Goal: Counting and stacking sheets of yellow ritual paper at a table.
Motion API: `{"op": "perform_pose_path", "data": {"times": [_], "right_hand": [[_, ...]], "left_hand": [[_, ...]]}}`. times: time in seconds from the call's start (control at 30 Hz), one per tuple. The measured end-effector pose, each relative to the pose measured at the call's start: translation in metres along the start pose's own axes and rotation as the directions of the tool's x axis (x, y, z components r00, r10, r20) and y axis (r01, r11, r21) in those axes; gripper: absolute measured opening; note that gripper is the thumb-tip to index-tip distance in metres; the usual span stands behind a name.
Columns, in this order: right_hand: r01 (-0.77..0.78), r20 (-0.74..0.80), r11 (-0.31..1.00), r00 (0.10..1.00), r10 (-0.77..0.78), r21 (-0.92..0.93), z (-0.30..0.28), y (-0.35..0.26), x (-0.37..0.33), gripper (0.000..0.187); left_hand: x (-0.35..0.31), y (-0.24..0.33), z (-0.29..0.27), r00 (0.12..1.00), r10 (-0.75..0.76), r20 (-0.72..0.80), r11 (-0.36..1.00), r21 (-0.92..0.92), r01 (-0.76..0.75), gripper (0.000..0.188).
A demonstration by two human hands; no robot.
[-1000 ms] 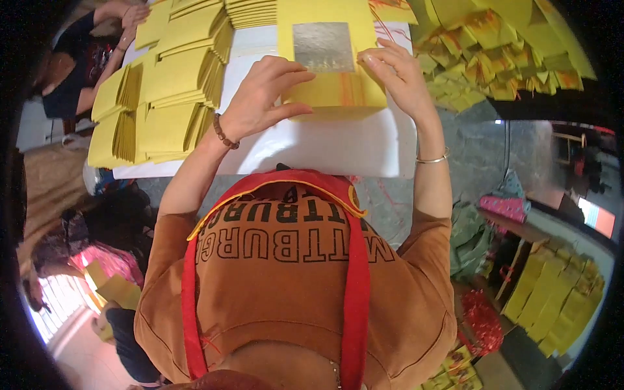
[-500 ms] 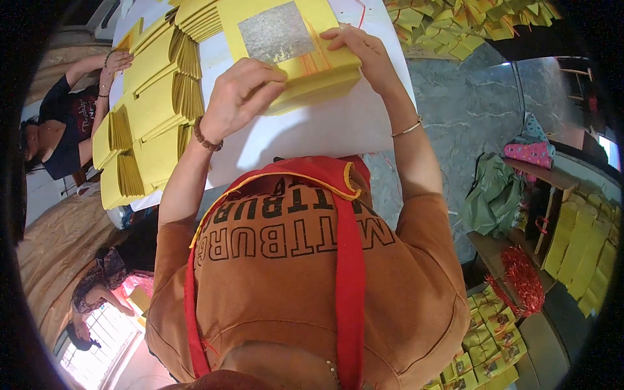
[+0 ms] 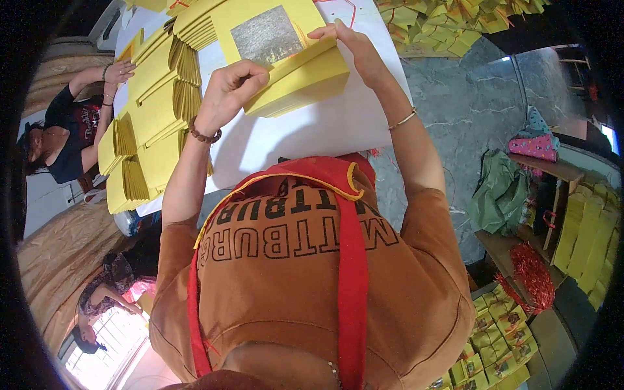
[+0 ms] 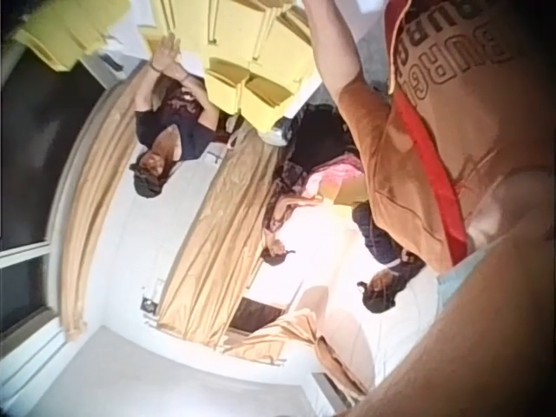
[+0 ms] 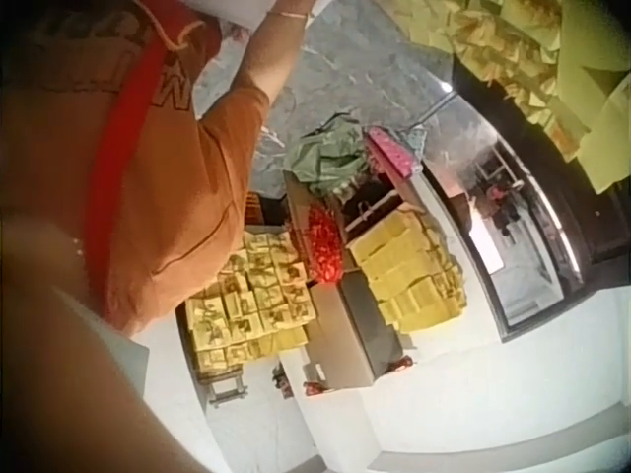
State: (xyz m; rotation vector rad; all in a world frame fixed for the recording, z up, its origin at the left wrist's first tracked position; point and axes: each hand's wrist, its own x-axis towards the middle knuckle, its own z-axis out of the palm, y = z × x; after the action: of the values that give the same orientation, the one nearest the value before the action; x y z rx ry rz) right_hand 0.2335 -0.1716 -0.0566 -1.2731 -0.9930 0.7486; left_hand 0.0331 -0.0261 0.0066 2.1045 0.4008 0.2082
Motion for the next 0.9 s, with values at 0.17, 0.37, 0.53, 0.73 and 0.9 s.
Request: {"op": "perform_pose_path", "data": {"times": [0.17, 0.37, 0.53, 0.73, 0.9], "right_hand": [[-0.034, 0.087, 0.999, 0.996, 0.033, 0.007, -0.003, 0.002, -0.002, 0.047], [0.0, 0.237, 0.999, 0.972, 0.009, -0.042, -0.011, -0.003, -0.004, 0.038], [-0.102, 0.251, 0.992, 0.961, 0.116, -0.067, -0.013, -0.012, -0.005, 0.052], [-0.063, 0.3, 0.997, 0.951, 0.073, -0.041, -0.023, 0.0, -0.001, 0.055], [-0.022, 0.332, 1.0, 0.943, 0.024, -0.009, -0.025, 0.003, 0.001, 0.06]], "left_hand": [[0.0, -0.004, -0.002, 0.998, -0.054, -0.009, 0.997, -0.062, 0.053, 0.021], [-0.001, 0.002, -0.005, 0.991, -0.13, 0.04, 0.981, -0.137, 0.134, 0.021], [0.001, 0.004, -0.009, 0.977, -0.184, 0.111, 0.965, -0.168, 0.201, 0.021], [-0.001, 0.003, -0.011, 0.988, -0.056, 0.145, 0.992, -0.101, 0.071, 0.022], [0.0, 0.003, -0.01, 0.991, -0.021, 0.133, 1.0, 0.016, 0.019, 0.022]]}}
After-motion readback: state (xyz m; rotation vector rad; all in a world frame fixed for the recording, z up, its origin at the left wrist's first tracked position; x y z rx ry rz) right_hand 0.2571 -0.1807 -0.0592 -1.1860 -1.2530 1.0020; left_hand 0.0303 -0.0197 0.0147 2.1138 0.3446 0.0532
